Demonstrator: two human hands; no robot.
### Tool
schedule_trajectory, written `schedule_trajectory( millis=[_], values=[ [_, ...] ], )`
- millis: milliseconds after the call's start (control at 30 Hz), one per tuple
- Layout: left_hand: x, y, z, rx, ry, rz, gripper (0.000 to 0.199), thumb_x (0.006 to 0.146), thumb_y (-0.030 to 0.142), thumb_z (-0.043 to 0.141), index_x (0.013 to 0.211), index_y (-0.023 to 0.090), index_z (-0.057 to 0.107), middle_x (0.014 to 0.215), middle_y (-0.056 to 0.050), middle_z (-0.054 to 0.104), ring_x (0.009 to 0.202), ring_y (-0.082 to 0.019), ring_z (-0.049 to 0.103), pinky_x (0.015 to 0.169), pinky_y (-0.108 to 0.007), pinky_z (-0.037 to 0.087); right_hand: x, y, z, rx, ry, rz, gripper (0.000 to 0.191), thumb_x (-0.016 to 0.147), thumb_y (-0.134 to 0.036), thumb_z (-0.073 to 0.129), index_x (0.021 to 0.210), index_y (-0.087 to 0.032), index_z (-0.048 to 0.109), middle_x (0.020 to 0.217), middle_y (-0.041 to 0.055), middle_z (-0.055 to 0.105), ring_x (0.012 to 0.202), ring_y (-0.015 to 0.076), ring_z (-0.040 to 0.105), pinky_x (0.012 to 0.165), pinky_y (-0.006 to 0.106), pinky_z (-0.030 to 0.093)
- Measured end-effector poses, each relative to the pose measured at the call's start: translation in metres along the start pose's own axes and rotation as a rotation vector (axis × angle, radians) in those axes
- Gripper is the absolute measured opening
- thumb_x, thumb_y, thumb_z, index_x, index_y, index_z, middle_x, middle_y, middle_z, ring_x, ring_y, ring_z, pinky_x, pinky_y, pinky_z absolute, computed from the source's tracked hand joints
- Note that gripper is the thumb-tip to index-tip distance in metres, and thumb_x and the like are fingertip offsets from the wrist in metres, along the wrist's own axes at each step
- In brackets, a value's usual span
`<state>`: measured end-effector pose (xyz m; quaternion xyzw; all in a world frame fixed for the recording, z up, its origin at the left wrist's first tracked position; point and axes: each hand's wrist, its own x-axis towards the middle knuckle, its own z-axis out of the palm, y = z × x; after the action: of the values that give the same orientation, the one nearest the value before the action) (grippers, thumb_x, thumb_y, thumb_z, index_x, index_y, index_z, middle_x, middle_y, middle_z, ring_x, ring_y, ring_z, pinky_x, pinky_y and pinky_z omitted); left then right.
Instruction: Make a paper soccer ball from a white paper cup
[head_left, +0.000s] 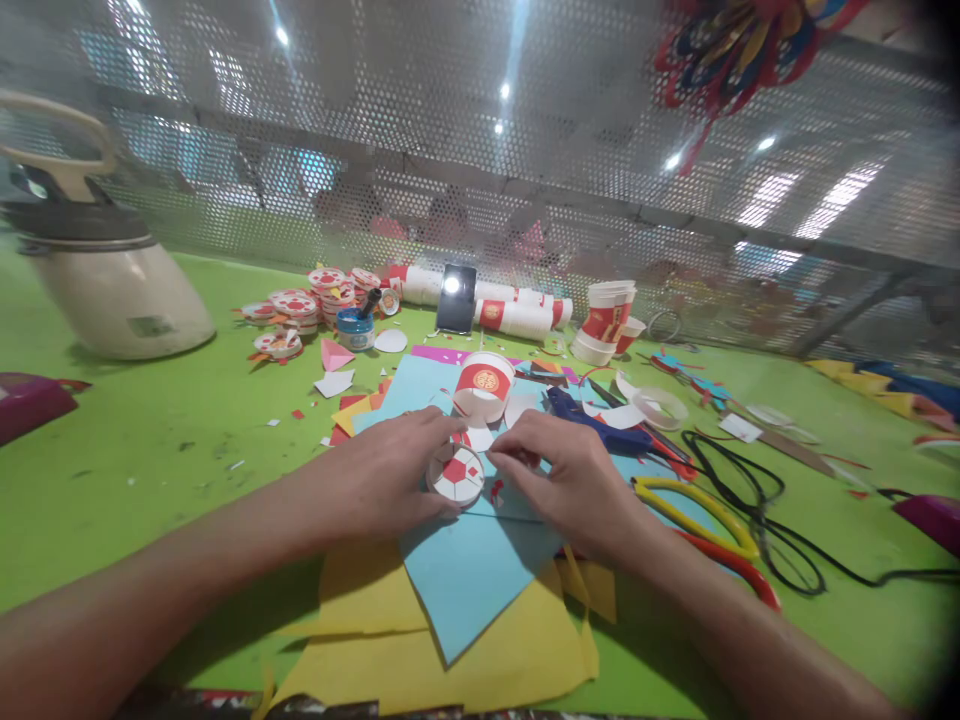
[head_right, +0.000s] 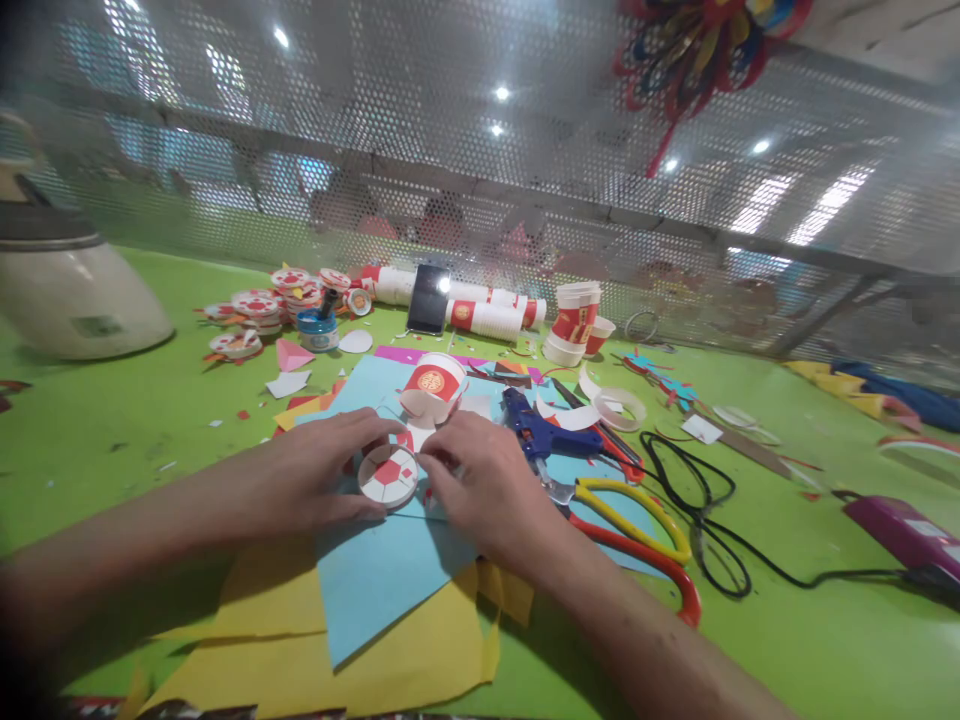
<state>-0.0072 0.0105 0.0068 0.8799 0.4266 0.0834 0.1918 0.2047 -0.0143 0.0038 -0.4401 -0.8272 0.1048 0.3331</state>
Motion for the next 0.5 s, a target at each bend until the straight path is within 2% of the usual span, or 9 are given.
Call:
schedule_trajectory(
  millis=[67, 200, 300, 500],
  values=[
    [0.0, -0.001, 0.002, -0.033, 0.028, 0.008, 0.058, 0.079, 0.034, 0.072, 0.13, 0.022, 0.049, 0.114, -0.009, 0.064, 0.101, -0.029, 0.061, 0.082, -0.037, 0.047, -0.001, -0.001, 0.006, -0.087, -0.021, -0.088, 0.016, 0.089, -0.011, 0.059, 0.082, -0.014, 0.073, 0.076, 0.006, 0.065, 0.072, 0.0171, 0.059, 0.062, 0.029, 0.043],
    [-0.001, 0.0, 0.003, -0.054, 0.063, 0.055, 0.068, 0.079, 0.032, 0.072, 0.138, 0.024, 0.04, 0.114, -0.008, 0.066, 0.102, -0.029, 0.063, 0.081, -0.036, 0.049, -0.002, -0.005, 0.019, -0.284, -0.073, -0.147, 0.016, 0.09, -0.011, 0.059, 0.083, -0.015, 0.073, 0.085, 0.0089, 0.066, 0.081, 0.0212, 0.059, 0.066, 0.032, 0.043],
    [-0.001, 0.001, 0.005, -0.062, 0.086, 0.095, 0.069, 0.08, 0.029, 0.069, 0.141, 0.026, 0.036, 0.117, -0.008, 0.066, 0.107, -0.029, 0.062, 0.083, -0.036, 0.049, 0.0, -0.009, 0.023, -0.359, -0.111, -0.174, 0.019, 0.09, -0.01, 0.058, 0.08, -0.017, 0.072, 0.081, 0.0074, 0.064, 0.078, 0.0208, 0.056, 0.065, 0.032, 0.041],
    [-0.002, -0.003, 0.013, -0.051, 0.123, 0.142, 0.063, 0.08, 0.022, 0.067, 0.137, 0.025, 0.04, 0.125, -0.01, 0.064, 0.115, -0.031, 0.06, 0.091, -0.041, 0.049, 0.002, -0.011, 0.024, -0.389, -0.15, -0.2, 0.022, 0.088, -0.006, 0.057, 0.085, -0.017, 0.075, 0.084, 0.0089, 0.067, 0.081, 0.0233, 0.057, 0.068, 0.034, 0.042]
  ],
)
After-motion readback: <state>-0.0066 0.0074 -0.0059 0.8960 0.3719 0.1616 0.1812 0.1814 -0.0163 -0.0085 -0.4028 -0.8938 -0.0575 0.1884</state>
